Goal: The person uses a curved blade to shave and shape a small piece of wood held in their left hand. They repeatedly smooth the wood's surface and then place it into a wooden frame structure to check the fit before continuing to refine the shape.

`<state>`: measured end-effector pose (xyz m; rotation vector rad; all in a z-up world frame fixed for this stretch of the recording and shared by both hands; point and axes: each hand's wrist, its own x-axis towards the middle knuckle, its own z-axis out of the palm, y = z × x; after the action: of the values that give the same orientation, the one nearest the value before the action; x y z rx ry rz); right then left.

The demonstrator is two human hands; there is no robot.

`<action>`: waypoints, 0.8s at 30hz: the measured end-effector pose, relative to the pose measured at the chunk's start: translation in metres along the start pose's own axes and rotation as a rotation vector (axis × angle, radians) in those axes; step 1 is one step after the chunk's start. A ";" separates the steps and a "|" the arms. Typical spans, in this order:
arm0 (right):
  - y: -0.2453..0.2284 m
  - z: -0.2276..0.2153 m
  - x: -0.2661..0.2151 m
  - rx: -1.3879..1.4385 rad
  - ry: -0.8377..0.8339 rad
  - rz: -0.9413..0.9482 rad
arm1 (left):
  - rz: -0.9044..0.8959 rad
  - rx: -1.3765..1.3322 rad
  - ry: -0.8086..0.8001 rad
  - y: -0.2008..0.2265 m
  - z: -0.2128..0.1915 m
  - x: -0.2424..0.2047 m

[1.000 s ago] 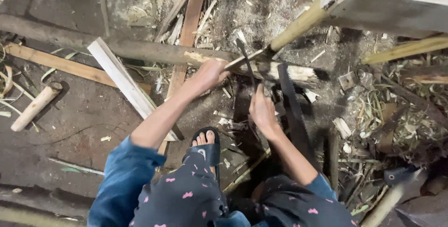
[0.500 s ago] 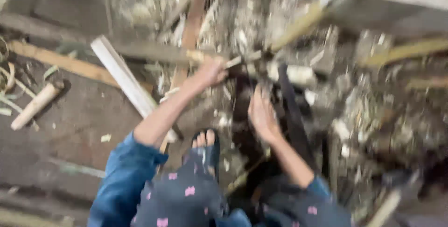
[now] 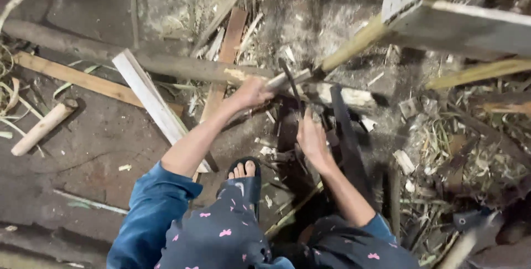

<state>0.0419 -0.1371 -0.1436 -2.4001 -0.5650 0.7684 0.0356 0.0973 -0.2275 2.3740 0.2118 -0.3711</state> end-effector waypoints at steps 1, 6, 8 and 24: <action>-0.002 -0.004 -0.003 0.051 0.039 -0.052 | -0.023 0.013 -0.003 -0.013 0.012 0.005; 0.010 -0.006 0.001 0.204 0.098 -0.124 | -0.072 0.085 0.042 -0.033 0.036 0.016; 0.008 -0.010 0.001 0.179 0.099 -0.071 | -0.068 0.088 0.033 -0.024 0.033 0.009; -0.009 0.001 0.005 -0.026 0.057 -0.024 | -0.183 0.191 0.020 0.011 0.027 0.000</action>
<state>0.0431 -0.1271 -0.1406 -2.4265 -0.5836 0.6845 0.0329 0.0710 -0.2391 2.5544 0.4222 -0.4722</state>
